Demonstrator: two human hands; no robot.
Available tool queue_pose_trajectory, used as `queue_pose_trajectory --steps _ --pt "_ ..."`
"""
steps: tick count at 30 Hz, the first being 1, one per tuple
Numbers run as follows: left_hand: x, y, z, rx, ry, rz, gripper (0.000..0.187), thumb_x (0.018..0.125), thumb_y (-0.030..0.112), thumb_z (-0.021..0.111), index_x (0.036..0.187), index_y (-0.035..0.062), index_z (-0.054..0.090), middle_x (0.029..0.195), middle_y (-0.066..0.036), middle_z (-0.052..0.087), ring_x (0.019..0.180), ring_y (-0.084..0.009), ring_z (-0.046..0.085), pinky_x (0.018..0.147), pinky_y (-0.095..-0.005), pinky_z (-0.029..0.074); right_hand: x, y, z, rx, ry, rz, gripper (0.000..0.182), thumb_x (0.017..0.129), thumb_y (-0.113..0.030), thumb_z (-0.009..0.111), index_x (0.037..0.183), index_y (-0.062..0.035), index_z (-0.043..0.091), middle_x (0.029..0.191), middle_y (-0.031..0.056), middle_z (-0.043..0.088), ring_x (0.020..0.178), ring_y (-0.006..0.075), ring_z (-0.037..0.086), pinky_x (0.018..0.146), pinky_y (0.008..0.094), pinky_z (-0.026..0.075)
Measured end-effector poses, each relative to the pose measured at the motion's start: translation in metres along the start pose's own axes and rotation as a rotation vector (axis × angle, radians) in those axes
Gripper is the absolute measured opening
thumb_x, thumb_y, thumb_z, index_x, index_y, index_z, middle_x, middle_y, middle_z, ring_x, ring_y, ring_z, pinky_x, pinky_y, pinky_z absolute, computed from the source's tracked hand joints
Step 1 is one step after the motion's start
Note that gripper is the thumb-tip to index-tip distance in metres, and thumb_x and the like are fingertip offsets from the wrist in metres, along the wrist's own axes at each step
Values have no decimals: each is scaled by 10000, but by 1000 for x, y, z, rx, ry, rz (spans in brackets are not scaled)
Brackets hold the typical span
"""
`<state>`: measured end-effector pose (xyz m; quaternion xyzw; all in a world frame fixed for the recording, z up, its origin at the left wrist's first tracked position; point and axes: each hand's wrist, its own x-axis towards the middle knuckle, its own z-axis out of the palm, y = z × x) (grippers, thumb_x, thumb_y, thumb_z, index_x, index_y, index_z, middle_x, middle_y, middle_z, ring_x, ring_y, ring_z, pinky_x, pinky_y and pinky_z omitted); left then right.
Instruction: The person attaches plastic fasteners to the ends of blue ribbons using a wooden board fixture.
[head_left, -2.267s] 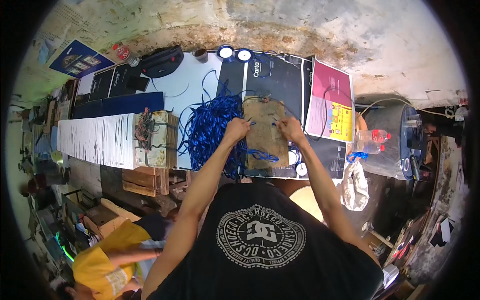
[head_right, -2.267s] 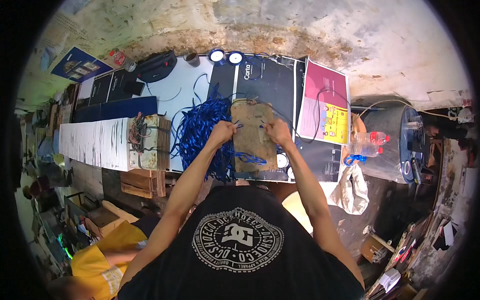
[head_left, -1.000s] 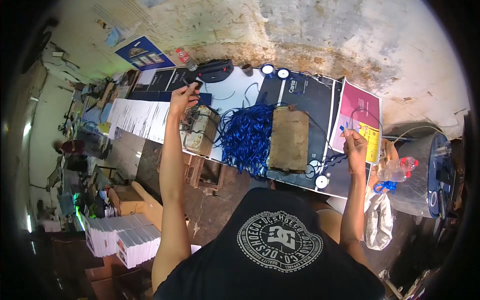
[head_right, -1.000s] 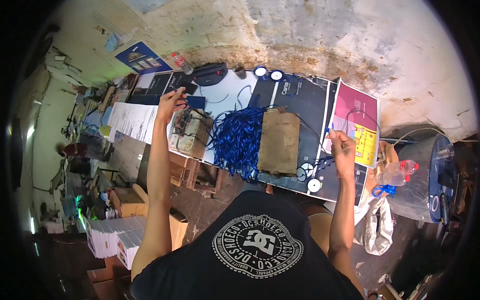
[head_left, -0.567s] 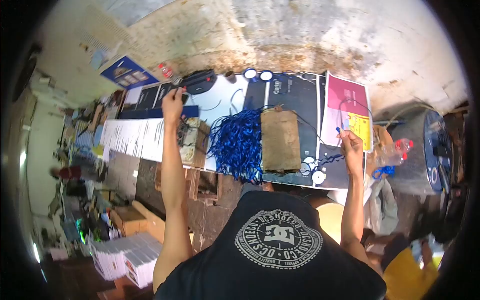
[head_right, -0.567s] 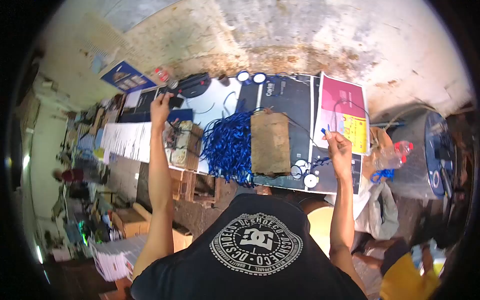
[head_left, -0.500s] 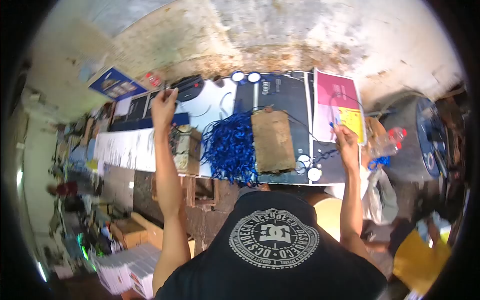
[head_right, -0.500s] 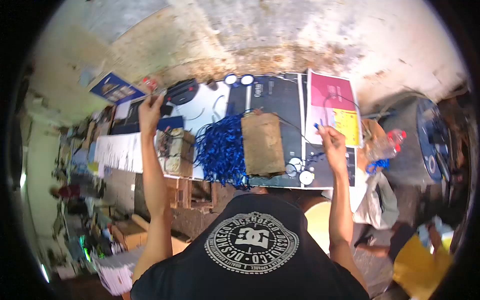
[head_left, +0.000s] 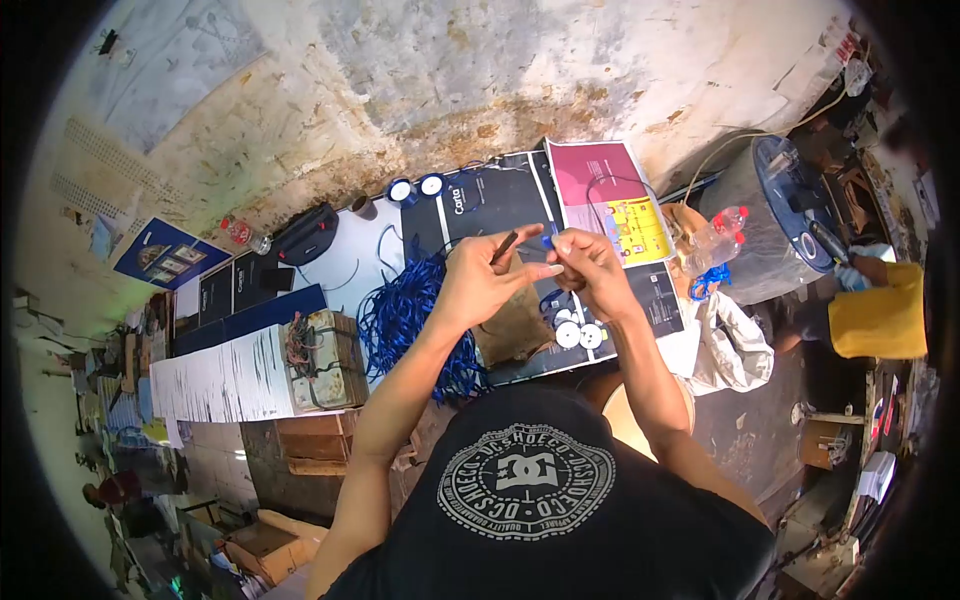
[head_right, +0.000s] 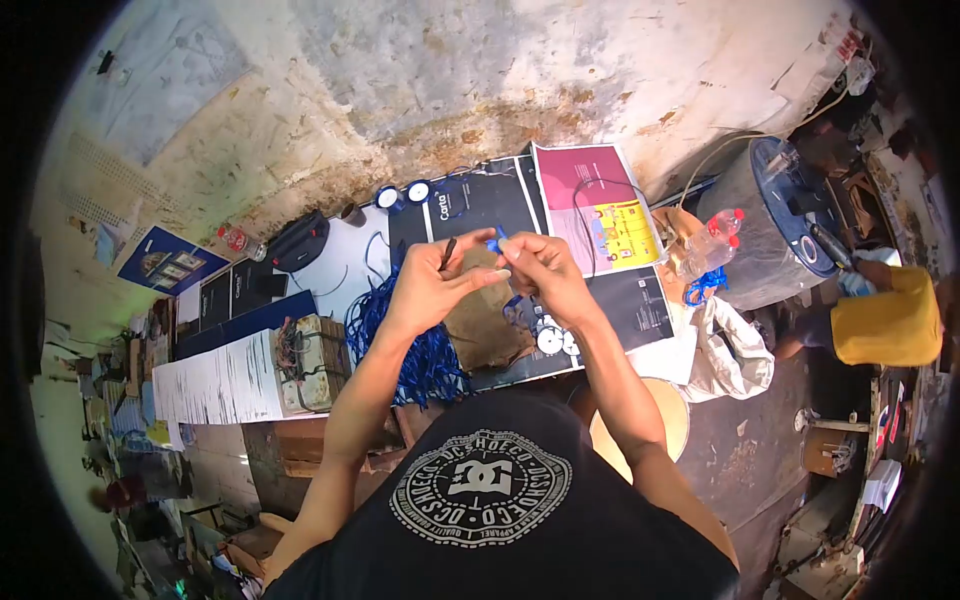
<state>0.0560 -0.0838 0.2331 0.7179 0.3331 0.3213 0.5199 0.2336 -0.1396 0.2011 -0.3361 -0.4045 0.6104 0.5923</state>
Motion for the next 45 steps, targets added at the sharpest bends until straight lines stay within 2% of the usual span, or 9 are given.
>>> queue_pose_trajectory --steps 8,17,24,27,30,31,35,38,45 --pt "-2 -8 5 -145 20 31 356 764 86 737 1087 -30 642 740 25 597 637 -16 446 603 -164 386 -4 -1 2 -121 -107 64 239 947 -248 512 823 -53 575 549 -62 360 492 33 283 465 213 226" --pt "-7 -11 7 -163 -14 36 299 771 17 707 1059 -35 649 850 -71 683 720 -64 578 661 -206 473 -2 1 0 242 -221 161 195 954 -199 488 950 -26 578 593 -64 367 498 36 266 460 206 218" --pt "-3 -9 12 -401 39 122 146 805 14 669 936 -50 684 745 -72 657 665 -95 576 632 -217 461 1 1 2 247 -311 190 200 934 -167 514 1045 -15 580 605 -52 377 519 42 283 475 201 239" --pt "-3 -9 11 -372 108 86 122 815 43 668 902 -37 697 711 -37 644 653 -60 545 596 -195 425 -2 -5 7 189 -228 188 179 925 -202 538 953 -30 582 614 -63 398 538 35 316 495 203 262" --pt "-5 1 7 -291 183 13 118 814 58 675 890 -28 702 714 -19 645 653 -40 533 581 -183 412 -2 -1 0 -273 -168 82 198 911 -232 575 835 -50 556 627 -73 411 566 22 339 516 209 273" --pt "-5 8 5 -256 206 -16 117 813 57 677 889 -27 703 721 -19 648 655 -39 535 582 -182 414 -1 -2 -2 -335 -180 3 262 888 -244 620 725 -66 518 627 -82 400 591 9 347 515 219 269" --pt "-8 25 -10 -210 351 23 128 795 49 695 889 -38 702 701 15 629 614 -17 485 546 -160 366 -4 2 -30 -513 -156 30 355 866 -244 653 616 -68 472 588 -80 347 555 28 295 478 248 229" --pt "-13 38 -24 -91 419 77 142 786 57 709 896 -33 705 613 80 519 534 5 339 469 -180 221 -7 9 -62 -592 -133 82 397 861 -249 660 582 -66 444 569 -80 321 547 36 276 477 259 218" --pt "-14 52 -45 162 498 154 123 791 57 709 876 -32 707 581 89 475 513 4 284 465 -192 171 -16 17 -104 -824 -73 63 447 837 -271 687 536 -58 435 539 -66 281 531 45 257 472 282 212"
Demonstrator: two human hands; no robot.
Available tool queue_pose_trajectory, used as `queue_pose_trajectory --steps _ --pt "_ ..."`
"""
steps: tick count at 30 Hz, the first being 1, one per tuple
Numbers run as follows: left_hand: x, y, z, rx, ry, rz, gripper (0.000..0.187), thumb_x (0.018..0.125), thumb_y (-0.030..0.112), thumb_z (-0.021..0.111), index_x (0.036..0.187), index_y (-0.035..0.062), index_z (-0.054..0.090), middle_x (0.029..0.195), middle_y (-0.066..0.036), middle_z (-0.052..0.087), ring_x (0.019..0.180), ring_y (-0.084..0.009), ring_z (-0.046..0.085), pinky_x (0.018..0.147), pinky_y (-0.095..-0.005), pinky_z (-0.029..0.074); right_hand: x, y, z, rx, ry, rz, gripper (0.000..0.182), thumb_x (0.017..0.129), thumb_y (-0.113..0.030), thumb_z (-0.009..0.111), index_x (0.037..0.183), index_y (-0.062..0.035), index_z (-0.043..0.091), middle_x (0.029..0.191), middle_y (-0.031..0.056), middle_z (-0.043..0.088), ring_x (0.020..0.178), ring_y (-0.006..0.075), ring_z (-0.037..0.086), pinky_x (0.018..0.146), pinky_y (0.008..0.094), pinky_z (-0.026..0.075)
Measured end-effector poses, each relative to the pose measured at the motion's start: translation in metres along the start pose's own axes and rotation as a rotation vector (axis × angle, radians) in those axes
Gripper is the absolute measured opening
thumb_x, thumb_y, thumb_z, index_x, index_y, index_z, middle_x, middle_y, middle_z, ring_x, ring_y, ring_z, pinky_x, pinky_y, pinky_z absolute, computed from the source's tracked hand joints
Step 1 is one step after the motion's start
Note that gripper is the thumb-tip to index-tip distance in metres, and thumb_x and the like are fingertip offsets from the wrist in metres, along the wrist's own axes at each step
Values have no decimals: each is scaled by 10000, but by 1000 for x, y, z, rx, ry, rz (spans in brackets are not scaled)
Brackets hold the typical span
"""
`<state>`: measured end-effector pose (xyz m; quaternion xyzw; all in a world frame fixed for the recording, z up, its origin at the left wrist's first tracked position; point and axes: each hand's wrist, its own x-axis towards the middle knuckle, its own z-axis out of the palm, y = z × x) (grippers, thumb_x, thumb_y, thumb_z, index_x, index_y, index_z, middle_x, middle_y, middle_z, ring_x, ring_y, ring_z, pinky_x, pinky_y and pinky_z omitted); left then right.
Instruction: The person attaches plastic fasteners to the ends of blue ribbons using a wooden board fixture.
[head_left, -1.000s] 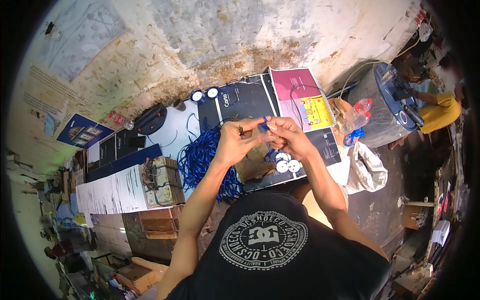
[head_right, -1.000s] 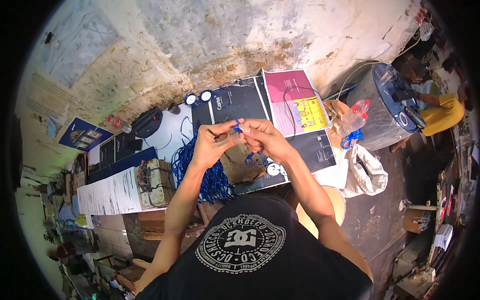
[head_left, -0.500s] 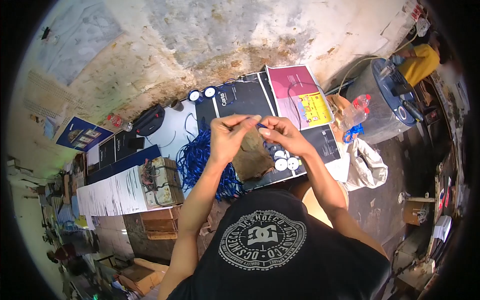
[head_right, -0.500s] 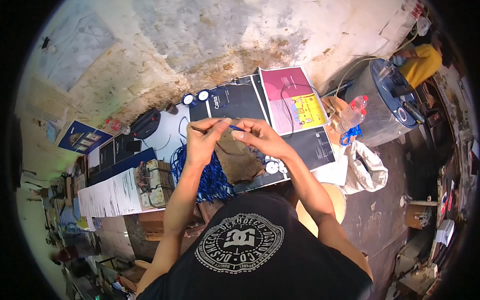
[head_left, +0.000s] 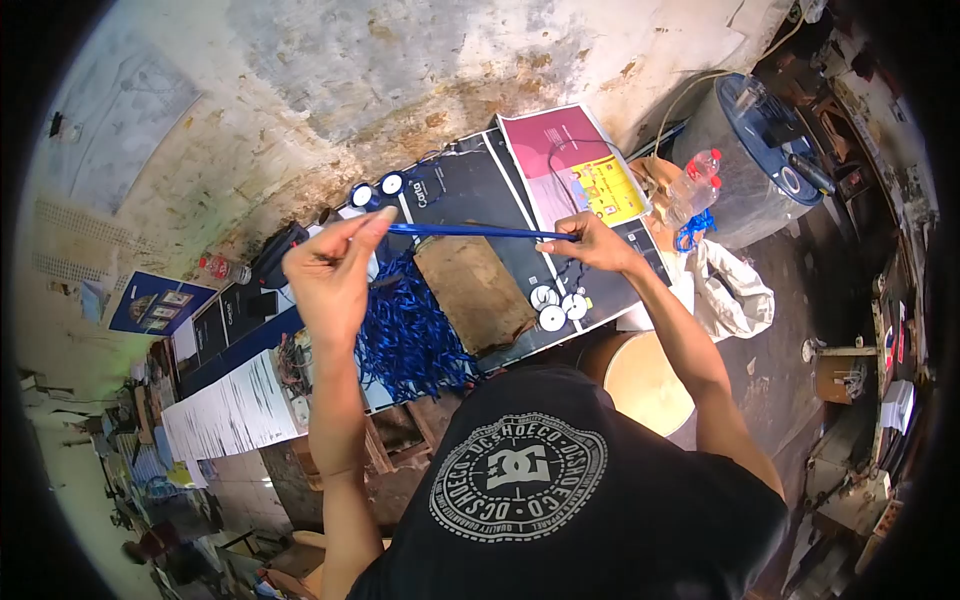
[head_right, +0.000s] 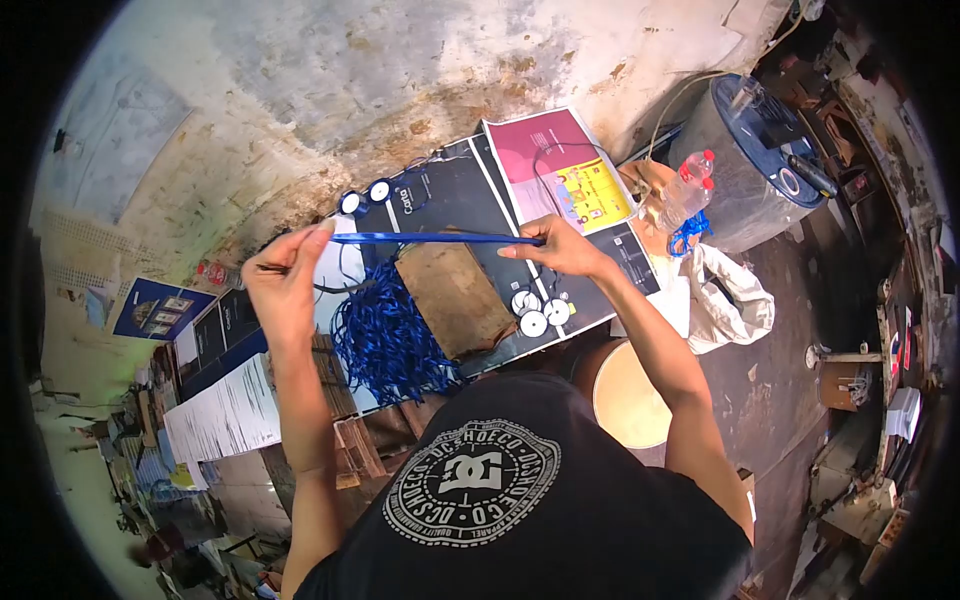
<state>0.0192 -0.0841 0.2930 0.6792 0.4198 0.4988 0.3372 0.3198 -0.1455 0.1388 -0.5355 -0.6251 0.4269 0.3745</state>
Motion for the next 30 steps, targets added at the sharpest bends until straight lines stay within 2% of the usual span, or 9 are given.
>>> queue_pose_trajectory --steps 7,10,13,20,23,26,28,29,30 --pt "23 29 -30 -3 143 60 134 800 53 693 890 -46 693 696 21 613 591 -40 499 565 -167 361 -1 47 -20 -140 175 51 377 834 -209 667 571 -2 493 499 -22 312 504 61 299 454 298 255" --pt "28 28 -45 35 218 68 116 811 59 683 875 -37 689 672 31 582 568 -19 440 522 -160 316 -4 84 -31 -197 238 58 280 809 -160 657 618 12 544 488 35 419 486 103 389 470 315 326" --pt "28 26 -51 55 223 76 133 828 93 677 890 -25 689 634 58 508 536 -17 354 493 -187 254 -8 110 -35 -327 312 113 213 777 -61 626 624 22 504 523 41 377 519 94 363 491 303 327" --pt "38 33 -112 -200 291 148 188 864 119 644 924 -60 656 578 63 430 505 -14 257 479 -206 190 -24 161 -37 -436 413 207 147 679 -137 666 742 -8 634 635 181 588 658 310 608 615 374 460" --pt "24 37 -111 -294 191 48 196 872 101 628 936 -84 632 553 66 367 494 -21 210 478 -221 176 -23 181 -38 -451 276 251 355 650 -271 742 898 -37 644 798 163 645 789 302 626 731 398 460" --pt "2 49 -115 -293 94 9 184 865 99 629 890 -83 618 545 53 366 486 -22 243 470 -207 186 -26 121 -53 -548 -85 342 786 562 -381 816 1208 -37 530 1105 202 594 1022 305 573 883 385 436" --pt "-16 58 -116 -264 77 36 189 845 104 646 876 -77 602 563 1 450 478 -42 345 460 -181 244 -21 92 -65 -664 -290 321 1239 433 -539 844 1408 -42 264 1383 217 373 1268 339 384 1058 403 309" --pt "-26 56 -119 -224 127 46 201 834 101 652 886 -83 591 636 -52 530 519 -65 426 497 -176 322 -14 45 -70 -640 -372 390 1336 433 -556 844 1440 -32 140 1461 217 231 1353 312 248 1104 400 240" --pt "-32 53 -116 -162 94 94 146 851 65 617 885 -75 591 607 -16 473 494 -48 359 483 -188 290 -11 12 -69 -470 -309 233 1305 440 -525 857 1428 -12 175 1451 217 259 1347 311 262 1103 398 238"
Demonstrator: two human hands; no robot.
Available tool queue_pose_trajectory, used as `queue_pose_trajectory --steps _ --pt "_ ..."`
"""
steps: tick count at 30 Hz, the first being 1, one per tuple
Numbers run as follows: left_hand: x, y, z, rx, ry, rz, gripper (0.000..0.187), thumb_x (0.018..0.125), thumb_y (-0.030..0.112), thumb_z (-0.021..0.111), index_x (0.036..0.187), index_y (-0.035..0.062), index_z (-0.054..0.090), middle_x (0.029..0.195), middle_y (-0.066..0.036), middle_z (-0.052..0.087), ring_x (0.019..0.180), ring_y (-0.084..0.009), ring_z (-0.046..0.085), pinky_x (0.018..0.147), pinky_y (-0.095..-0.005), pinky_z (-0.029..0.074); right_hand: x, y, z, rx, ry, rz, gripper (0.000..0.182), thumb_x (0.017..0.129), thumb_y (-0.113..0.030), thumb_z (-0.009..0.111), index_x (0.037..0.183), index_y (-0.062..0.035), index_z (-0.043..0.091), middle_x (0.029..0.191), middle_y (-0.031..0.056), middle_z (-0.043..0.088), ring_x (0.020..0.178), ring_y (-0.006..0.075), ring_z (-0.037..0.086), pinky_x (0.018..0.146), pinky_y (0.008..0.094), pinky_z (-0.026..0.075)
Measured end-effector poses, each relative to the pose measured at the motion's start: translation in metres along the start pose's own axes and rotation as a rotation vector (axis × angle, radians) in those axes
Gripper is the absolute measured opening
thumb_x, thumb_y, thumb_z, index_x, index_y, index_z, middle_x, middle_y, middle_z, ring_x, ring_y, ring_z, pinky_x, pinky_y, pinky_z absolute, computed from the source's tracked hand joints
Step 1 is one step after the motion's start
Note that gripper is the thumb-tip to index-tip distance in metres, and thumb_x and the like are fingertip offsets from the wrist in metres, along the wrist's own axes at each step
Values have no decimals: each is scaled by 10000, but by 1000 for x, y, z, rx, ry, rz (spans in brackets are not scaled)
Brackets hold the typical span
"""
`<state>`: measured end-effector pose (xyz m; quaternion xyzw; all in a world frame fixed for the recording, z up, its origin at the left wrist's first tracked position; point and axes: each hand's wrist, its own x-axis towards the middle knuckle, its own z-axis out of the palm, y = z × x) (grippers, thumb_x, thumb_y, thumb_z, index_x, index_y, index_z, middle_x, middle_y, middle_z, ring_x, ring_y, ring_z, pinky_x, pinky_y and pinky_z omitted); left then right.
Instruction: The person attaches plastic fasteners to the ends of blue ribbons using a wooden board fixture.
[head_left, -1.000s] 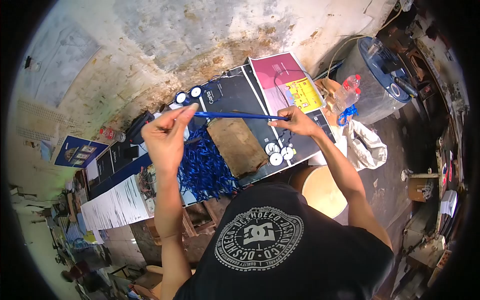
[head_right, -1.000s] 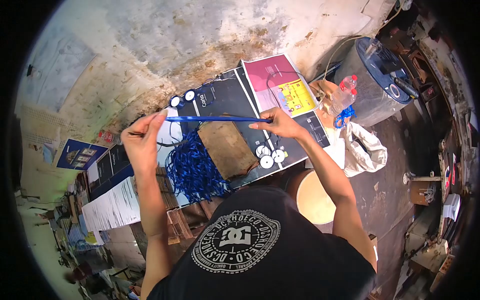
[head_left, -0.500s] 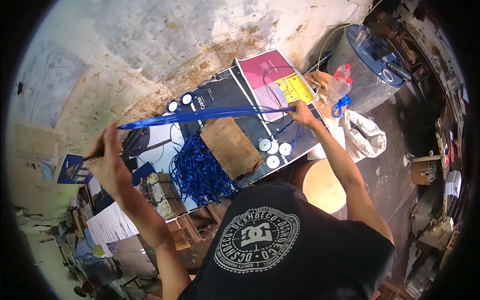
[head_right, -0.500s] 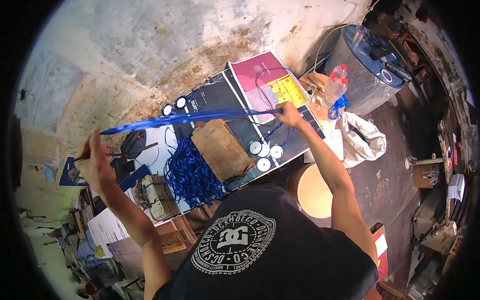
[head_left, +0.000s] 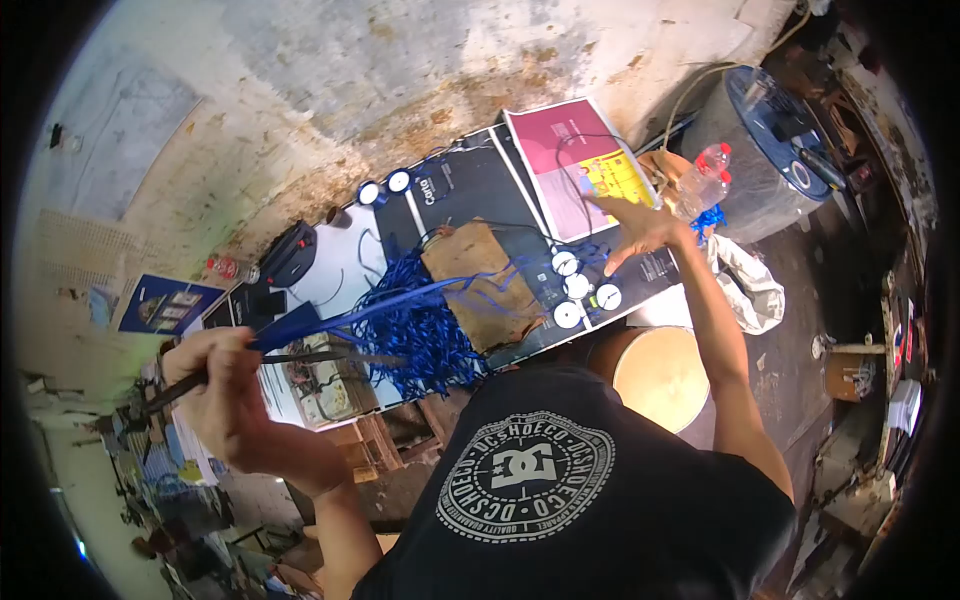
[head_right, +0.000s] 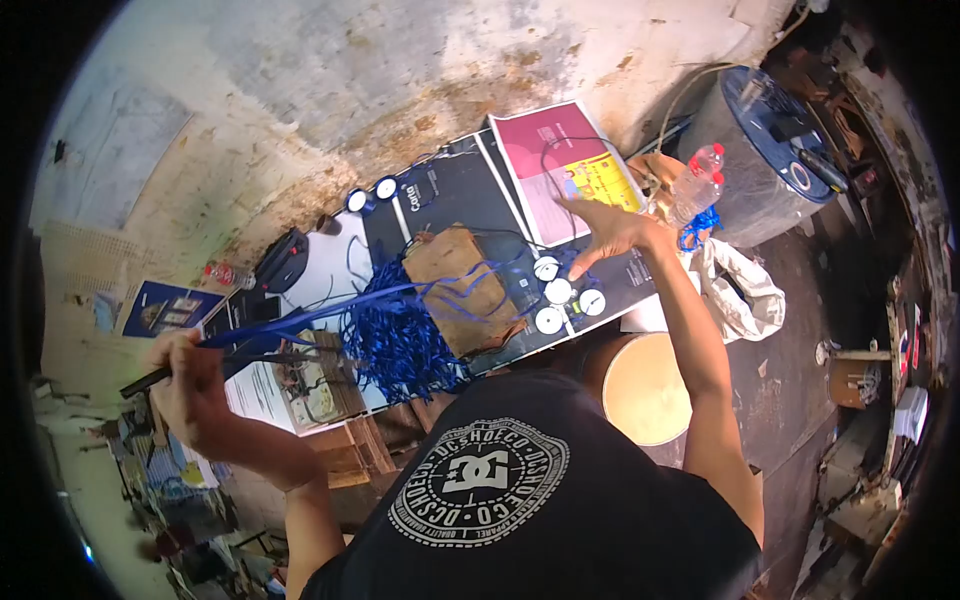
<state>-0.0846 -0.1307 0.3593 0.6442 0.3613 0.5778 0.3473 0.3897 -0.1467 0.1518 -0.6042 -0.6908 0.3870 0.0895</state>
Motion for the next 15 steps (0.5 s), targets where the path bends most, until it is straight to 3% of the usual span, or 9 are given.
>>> queue_pose_trajectory --steps 1,3,4,5,6,7,9,12,15 --pt "-5 0 9 56 -44 46 97 867 29 582 884 -66 592 578 20 416 469 -30 292 469 -200 257 -8 -43 -15 -48 120 -164 1273 455 -488 861 1423 -6 192 1456 211 256 1344 303 272 1103 392 236" --pt "-20 14 63 649 -165 541 103 759 -21 609 857 -28 639 840 -73 551 753 -166 533 600 -248 426 -15 -126 -21 119 350 -542 1178 504 -407 857 1414 0 231 1415 206 346 1319 281 333 1087 386 257" --pt "-34 19 77 693 -178 320 149 736 88 657 875 52 697 874 -56 572 845 -164 531 707 -271 443 -15 -159 -15 228 376 -689 1166 512 -394 858 1411 9 234 1388 192 395 1299 263 370 1082 391 267" --pt "-38 17 85 436 -228 104 113 788 95 641 872 54 705 893 -54 566 880 -170 523 743 -272 438 -15 -191 -3 451 333 -731 1131 541 -368 853 1412 8 236 1377 173 417 1281 249 399 1077 393 276" --pt "-40 14 98 402 -214 95 99 811 89 653 870 31 708 859 -46 601 822 -129 540 715 -239 435 -13 -213 9 525 312 -833 1046 609 -300 840 1413 -1 242 1392 160 402 1289 228 385 1072 383 285" --pt "-32 18 104 60 -165 -352 102 792 62 679 857 -13 702 787 -36 639 733 -80 554 665 -204 428 -14 -231 25 670 306 -845 901 710 -186 787 1410 0 252 1263 130 527 1193 184 472 1013 338 342" --pt "-24 -3 101 -56 -193 -416 120 789 55 690 861 -41 701 729 -30 657 644 -52 550 586 -185 416 -8 -253 42 797 315 -773 699 774 -197 729 1343 -9 368 932 103 653 912 168 613 852 315 458" --pt "-26 -25 84 7 -148 -391 134 802 72 687 867 -44 700 725 -22 650 648 -41 532 575 -182 407 -2 -253 48 722 347 -595 328 815 -120 671 1119 -25 589 673 36 564 622 67 519 556 221 388" --pt "-38 -42 82 -95 -60 -398 133 801 81 701 859 -38 702 708 -1 630 626 -27 487 556 -168 372 7 -253 56 639 472 -638 170 819 -91 653 956 9 643 742 73 630 659 90 565 587 250 440"
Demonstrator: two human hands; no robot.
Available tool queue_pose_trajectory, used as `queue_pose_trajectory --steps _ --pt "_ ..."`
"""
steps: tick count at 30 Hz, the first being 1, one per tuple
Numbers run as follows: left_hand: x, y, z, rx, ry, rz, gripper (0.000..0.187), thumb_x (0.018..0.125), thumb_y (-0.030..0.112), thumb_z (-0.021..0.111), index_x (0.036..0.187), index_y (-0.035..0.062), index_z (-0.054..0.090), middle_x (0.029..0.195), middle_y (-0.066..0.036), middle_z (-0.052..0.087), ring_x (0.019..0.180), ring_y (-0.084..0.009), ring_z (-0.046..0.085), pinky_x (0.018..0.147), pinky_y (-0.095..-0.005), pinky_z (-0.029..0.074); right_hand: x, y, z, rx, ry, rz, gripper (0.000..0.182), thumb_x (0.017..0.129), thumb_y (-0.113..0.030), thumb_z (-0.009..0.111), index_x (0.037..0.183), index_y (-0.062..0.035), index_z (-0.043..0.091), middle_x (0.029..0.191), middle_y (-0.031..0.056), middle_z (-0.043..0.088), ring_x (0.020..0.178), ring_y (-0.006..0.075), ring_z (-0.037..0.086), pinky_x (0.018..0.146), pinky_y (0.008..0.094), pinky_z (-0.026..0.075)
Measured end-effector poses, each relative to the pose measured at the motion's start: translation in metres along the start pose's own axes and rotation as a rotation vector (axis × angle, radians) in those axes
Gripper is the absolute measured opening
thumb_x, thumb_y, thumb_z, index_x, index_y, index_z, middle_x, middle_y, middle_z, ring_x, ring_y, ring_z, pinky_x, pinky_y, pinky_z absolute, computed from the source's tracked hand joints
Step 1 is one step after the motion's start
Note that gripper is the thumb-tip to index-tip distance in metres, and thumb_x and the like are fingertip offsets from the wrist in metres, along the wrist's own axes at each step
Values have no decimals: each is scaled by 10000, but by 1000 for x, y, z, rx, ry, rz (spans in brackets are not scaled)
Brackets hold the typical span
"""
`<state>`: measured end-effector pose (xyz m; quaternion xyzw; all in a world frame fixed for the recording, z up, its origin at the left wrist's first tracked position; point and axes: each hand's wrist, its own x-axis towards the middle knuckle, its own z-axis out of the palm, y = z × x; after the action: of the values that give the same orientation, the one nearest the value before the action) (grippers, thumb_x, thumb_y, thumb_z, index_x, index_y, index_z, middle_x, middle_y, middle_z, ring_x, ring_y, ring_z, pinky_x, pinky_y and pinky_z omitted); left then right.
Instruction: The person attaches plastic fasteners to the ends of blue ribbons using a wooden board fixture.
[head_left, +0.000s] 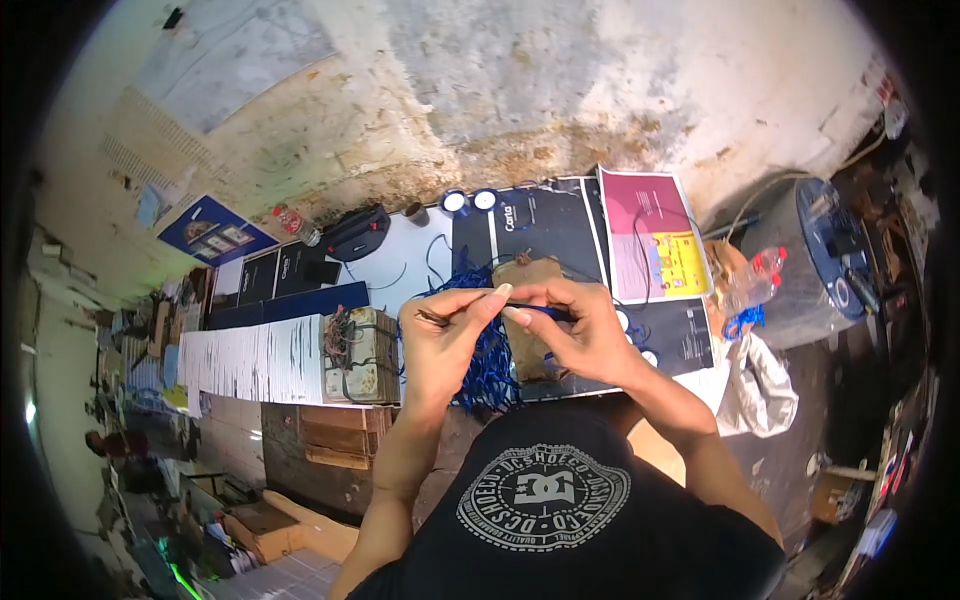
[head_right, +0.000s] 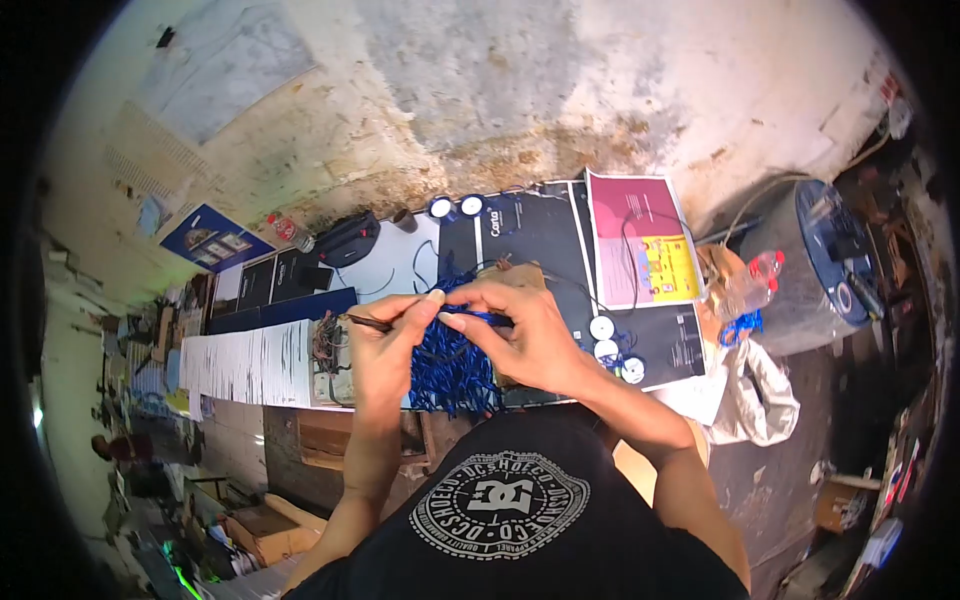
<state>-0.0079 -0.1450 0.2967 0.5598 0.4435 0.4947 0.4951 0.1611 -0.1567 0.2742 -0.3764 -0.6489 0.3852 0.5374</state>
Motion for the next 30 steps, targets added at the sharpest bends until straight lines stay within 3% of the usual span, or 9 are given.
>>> queue_pose_trajectory --steps 4,6,10,12,15,18,23,27,30 --pt "-3 -25 7 -213 111 -31 142 839 112 674 823 -29 692 622 44 544 535 0 371 471 -180 270 -2 7 1 -45 -37 98 113 839 -52 620 922 18 650 790 94 656 699 104 591 636 258 466" --pt "-3 -30 7 -486 58 -94 301 956 234 510 1072 -29 597 625 76 389 518 -16 293 467 -184 256 -5 9 3 6 -12 194 93 849 -25 601 911 19 656 794 90 660 718 109 600 658 253 471" --pt "-8 -39 2 -651 34 -125 489 990 403 336 1159 -31 489 697 46 322 585 -53 297 512 -213 290 -11 15 8 283 20 260 90 851 1 598 915 26 656 912 109 658 846 132 600 743 257 472" --pt "-11 -48 13 -438 113 66 519 996 405 308 1176 -40 505 902 -28 500 781 -95 448 747 -261 383 -10 10 12 407 -55 207 87 848 4 605 914 30 656 973 118 647 906 141 588 792 259 461" --pt "-13 -42 18 -218 43 209 516 1001 379 303 1213 -47 501 1307 -96 416 1173 -151 415 972 -309 318 -13 10 24 467 -162 235 97 850 -5 609 926 35 654 1007 121 634 934 135 566 828 255 437" --pt "-18 -46 13 -297 -32 118 471 1005 335 311 1208 -41 511 1314 -101 431 1179 -152 412 961 -307 326 -15 13 21 338 -183 314 95 860 -21 605 921 35 653 933 75 641 845 96 557 741 235 438" --pt "-14 -53 -6 -471 77 73 351 991 220 391 1089 -55 585 995 -170 643 940 -196 604 828 -309 451 -16 15 21 289 -132 308 93 882 -46 587 893 32 637 814 39 627 714 63 521 622 209 406" --pt "-17 -59 -4 -373 5 94 346 990 208 401 1111 -69 569 1072 -201 618 961 -194 604 834 -315 472 -15 20 27 405 -68 305 108 916 -75 546 932 12 608 748 24 603 619 45 467 558 201 366" --pt "-18 -60 5 -326 50 99 358 987 239 421 1118 -42 599 1077 -95 645 827 -63 551 724 -216 449 -14 22 35 414 -31 277 116 934 -86 516 955 4 587 688 0 568 567 32 422 529 189 336"
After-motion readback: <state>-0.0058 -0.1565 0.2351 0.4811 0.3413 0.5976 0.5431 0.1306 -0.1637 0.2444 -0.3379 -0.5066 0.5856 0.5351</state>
